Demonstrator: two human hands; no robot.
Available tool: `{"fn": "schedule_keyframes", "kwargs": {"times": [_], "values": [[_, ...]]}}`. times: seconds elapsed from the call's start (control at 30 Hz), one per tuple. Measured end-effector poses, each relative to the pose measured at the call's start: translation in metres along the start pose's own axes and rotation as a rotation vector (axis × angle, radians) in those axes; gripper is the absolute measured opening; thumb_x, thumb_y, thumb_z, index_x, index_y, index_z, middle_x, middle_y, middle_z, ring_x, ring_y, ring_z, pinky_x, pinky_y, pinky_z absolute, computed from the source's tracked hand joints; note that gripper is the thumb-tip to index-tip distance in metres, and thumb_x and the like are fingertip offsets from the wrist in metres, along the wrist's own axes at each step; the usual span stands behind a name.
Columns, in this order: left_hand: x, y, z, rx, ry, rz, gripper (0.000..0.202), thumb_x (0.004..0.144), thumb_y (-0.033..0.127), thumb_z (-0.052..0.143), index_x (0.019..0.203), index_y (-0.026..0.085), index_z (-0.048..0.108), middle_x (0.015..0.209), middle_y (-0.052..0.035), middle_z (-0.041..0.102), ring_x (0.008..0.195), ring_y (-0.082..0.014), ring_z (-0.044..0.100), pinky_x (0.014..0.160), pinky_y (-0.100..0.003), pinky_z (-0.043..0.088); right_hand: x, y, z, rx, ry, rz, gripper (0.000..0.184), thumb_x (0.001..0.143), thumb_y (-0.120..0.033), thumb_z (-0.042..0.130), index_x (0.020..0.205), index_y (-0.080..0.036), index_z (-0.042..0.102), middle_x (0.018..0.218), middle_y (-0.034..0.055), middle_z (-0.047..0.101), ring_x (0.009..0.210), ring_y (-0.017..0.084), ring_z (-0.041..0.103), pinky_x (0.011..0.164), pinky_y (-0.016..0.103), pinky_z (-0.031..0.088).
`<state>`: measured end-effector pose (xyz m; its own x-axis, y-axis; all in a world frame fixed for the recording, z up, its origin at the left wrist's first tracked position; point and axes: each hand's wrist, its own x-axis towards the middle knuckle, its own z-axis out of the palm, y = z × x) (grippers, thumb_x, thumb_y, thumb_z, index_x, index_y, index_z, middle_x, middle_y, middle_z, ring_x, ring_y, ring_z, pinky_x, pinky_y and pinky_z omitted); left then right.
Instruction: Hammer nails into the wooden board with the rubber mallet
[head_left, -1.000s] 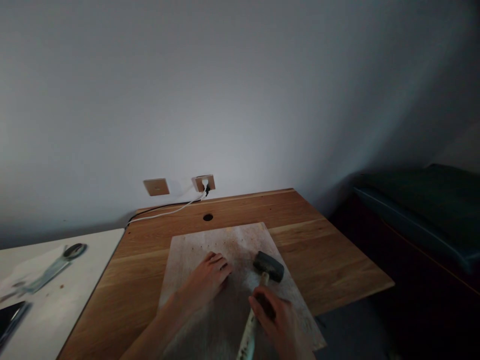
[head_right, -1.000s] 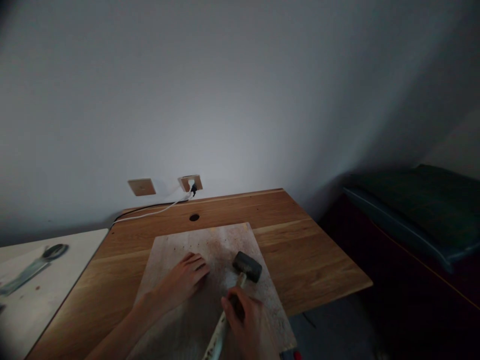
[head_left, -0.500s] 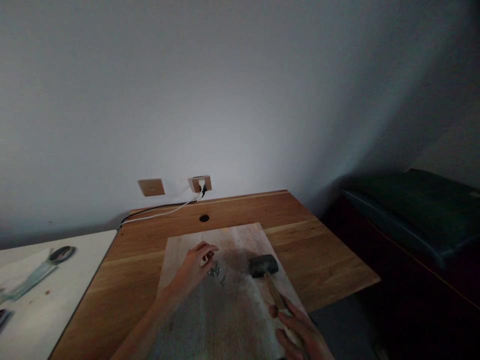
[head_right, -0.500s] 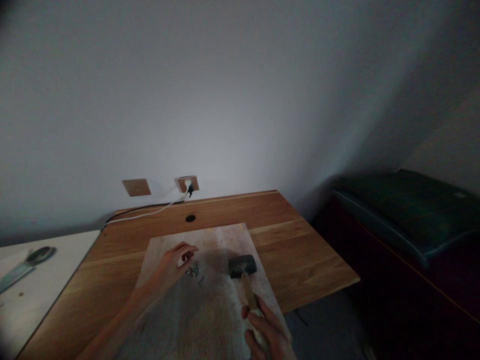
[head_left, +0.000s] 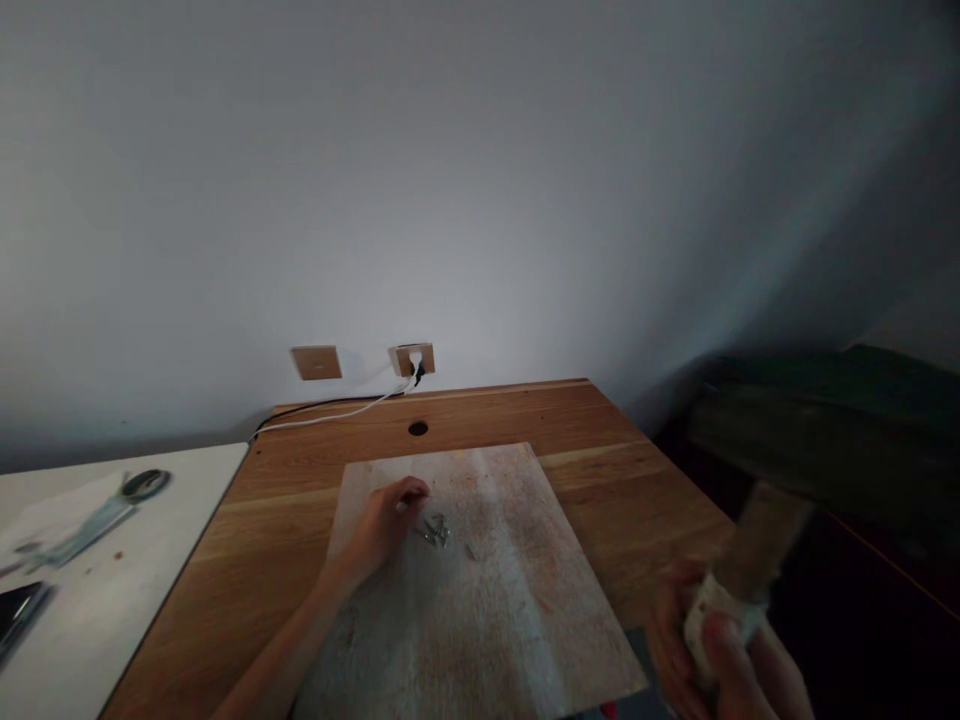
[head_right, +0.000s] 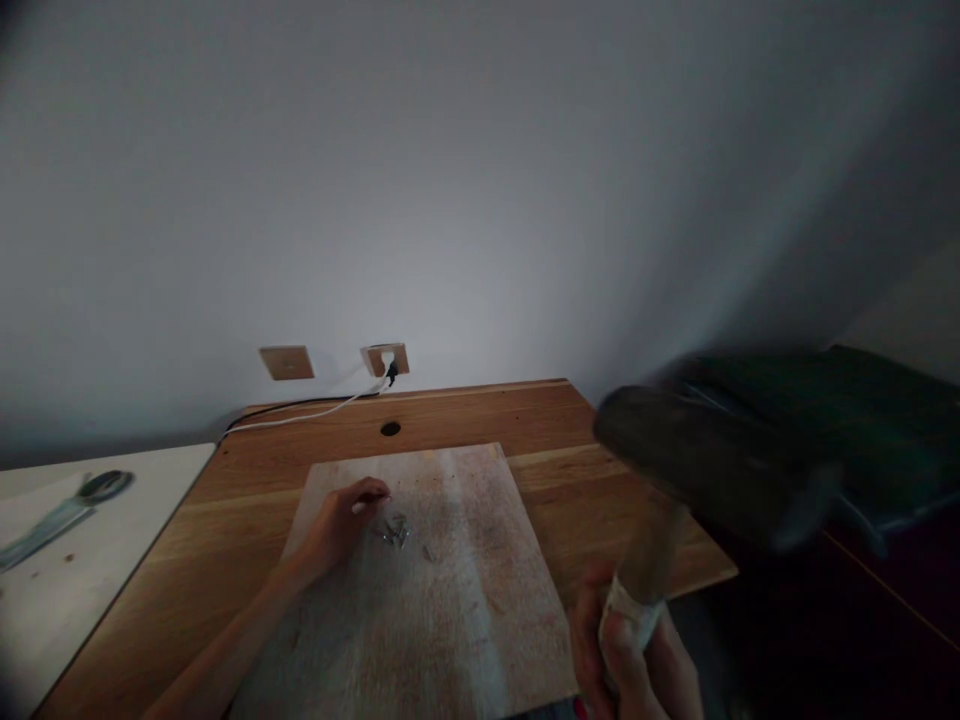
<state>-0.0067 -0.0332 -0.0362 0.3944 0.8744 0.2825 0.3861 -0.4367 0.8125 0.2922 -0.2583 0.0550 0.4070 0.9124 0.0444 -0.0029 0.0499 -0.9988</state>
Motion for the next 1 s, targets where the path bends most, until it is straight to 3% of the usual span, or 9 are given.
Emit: {"fn": "schedule_keyframes", "kwargs": {"times": [0.17, 0.3, 0.43, 0.63, 0.8, 0.93, 1.0], "values": [[0.0, 0.003, 0.002, 0.124, 0.004, 0.026, 0.014, 0.092, 0.024, 0.055, 0.094, 0.021, 0.068, 0.09, -0.0043, 0.074, 0.079, -0.0197, 0.069, 0.073, -0.032, 0.055, 0.023, 0.026, 0.006, -0.355, -0.112, 0.168, 0.058, 0.087, -0.079, 0.052, 0.068, -0.024, 0.053, 0.056, -0.002, 0.049, 0.047, 0.012, 0.044, 0.043, 0.024, 0.037], [-0.003, -0.001, 0.005, 0.178, -0.004, 0.083, 0.016, 0.096, 0.024, 0.053, 0.098, 0.021, 0.068, 0.095, -0.0045, 0.07, 0.082, -0.0183, 0.067, 0.078, -0.032, 0.056, 0.044, 0.057, 0.021, -0.535, -0.213, 0.302, 0.056, 0.086, -0.079, 0.046, 0.075, -0.024, 0.051, 0.052, -0.0072, 0.043, 0.043, 0.01, 0.04, 0.041, 0.023, 0.032], [-0.008, -0.004, 0.007, 0.254, -0.027, 0.111, 0.019, 0.099, 0.022, 0.049, 0.104, 0.021, 0.068, 0.102, -0.0049, 0.068, 0.09, -0.0186, 0.067, 0.084, -0.033, 0.056, 0.054, 0.078, 0.024, -0.594, -0.247, 0.334, 0.052, 0.089, -0.073, 0.041, 0.083, -0.023, 0.054, 0.056, -0.0064, 0.047, 0.044, 0.011, 0.043, 0.041, 0.024, 0.033], [-0.013, -0.006, 0.012, 0.469, -0.029, 0.215, 0.021, 0.1, 0.018, 0.048, 0.107, 0.022, 0.068, 0.102, -0.0056, 0.066, 0.1, -0.023, 0.064, 0.093, -0.04, 0.055, 0.064, 0.079, 0.024, -0.646, -0.228, 0.241, 0.046, 0.093, -0.066, 0.042, 0.082, -0.024, 0.057, 0.057, -0.0028, 0.053, 0.05, 0.016, 0.052, 0.05, 0.027, 0.039], [0.001, -0.01, 0.013, 0.546, -0.064, 0.255, 0.023, 0.101, 0.017, 0.046, 0.108, 0.021, 0.068, 0.105, -0.0065, 0.066, 0.102, -0.0239, 0.061, 0.096, -0.043, 0.054, 0.081, 0.072, 0.033, -0.733, -0.238, 0.151, 0.041, 0.094, -0.06, 0.043, 0.085, -0.024, 0.062, 0.055, -0.0003, 0.055, 0.06, 0.022, 0.061, 0.059, 0.03, 0.043], [0.015, -0.015, 0.01, 0.527, -0.046, 0.222, 0.022, 0.1, 0.017, 0.047, 0.107, 0.02, 0.067, 0.104, -0.0065, 0.066, 0.103, -0.0235, 0.062, 0.096, -0.042, 0.054, 0.094, 0.075, 0.035, -0.62, -0.296, 0.245, 0.047, 0.096, -0.063, 0.042, 0.111, -0.023, 0.061, 0.054, -0.0067, 0.049, 0.047, 0.016, 0.053, 0.046, 0.025, 0.038], [0.016, -0.016, 0.008, 0.498, -0.029, 0.197, 0.021, 0.099, 0.016, 0.048, 0.108, 0.02, 0.067, 0.103, -0.006, 0.066, 0.102, -0.0227, 0.062, 0.095, -0.041, 0.054, 0.1, 0.08, 0.033, -0.549, -0.336, 0.309, 0.05, 0.096, -0.066, 0.04, 0.115, -0.024, 0.058, 0.055, -0.0092, 0.046, 0.04, 0.013, 0.046, 0.039, 0.022, 0.033]]}}
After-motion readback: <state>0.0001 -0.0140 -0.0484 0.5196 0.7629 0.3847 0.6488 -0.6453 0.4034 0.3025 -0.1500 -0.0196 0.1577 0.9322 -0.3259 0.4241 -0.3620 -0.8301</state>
